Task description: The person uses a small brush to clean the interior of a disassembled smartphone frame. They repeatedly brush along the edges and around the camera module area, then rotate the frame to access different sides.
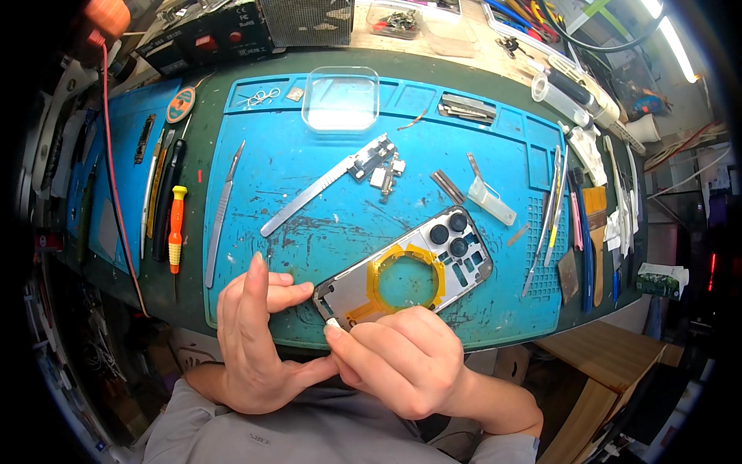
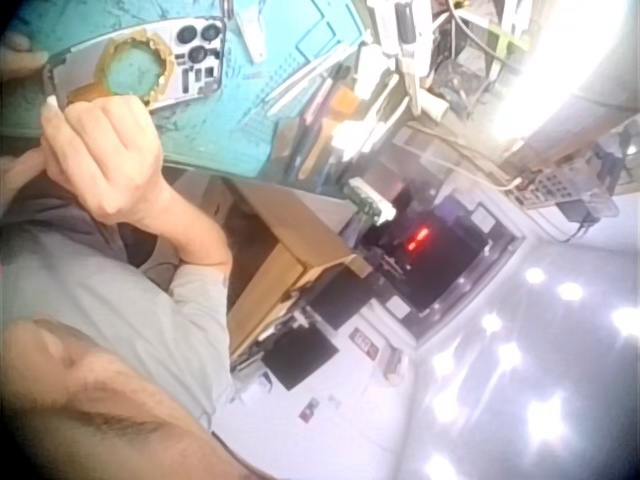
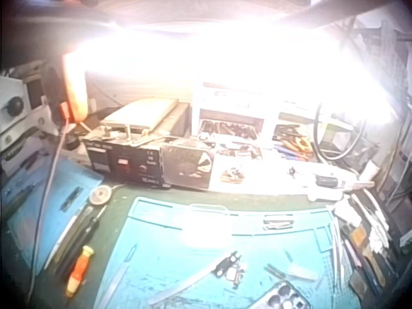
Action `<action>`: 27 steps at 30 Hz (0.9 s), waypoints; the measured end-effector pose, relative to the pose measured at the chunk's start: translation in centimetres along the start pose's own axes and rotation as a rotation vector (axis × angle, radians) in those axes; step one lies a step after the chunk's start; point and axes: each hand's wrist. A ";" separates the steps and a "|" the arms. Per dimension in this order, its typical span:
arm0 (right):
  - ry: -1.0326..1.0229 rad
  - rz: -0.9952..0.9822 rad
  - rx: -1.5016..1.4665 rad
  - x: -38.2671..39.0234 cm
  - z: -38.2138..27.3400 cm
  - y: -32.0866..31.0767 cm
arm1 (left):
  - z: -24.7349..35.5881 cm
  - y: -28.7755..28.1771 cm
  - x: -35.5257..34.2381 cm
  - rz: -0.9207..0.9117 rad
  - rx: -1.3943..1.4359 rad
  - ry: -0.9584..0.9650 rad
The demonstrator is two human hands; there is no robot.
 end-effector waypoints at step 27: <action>0.038 0.053 -0.014 0.3 -0.2 0.3 | 0.3 0.0 0.2 0.007 0.057 -0.071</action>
Point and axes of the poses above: each hand's wrist, its own x-axis away from the middle knuckle, its own y-axis out of the palm, z = x × y, and after that the axes turned 14 degrees about -z, right-handed
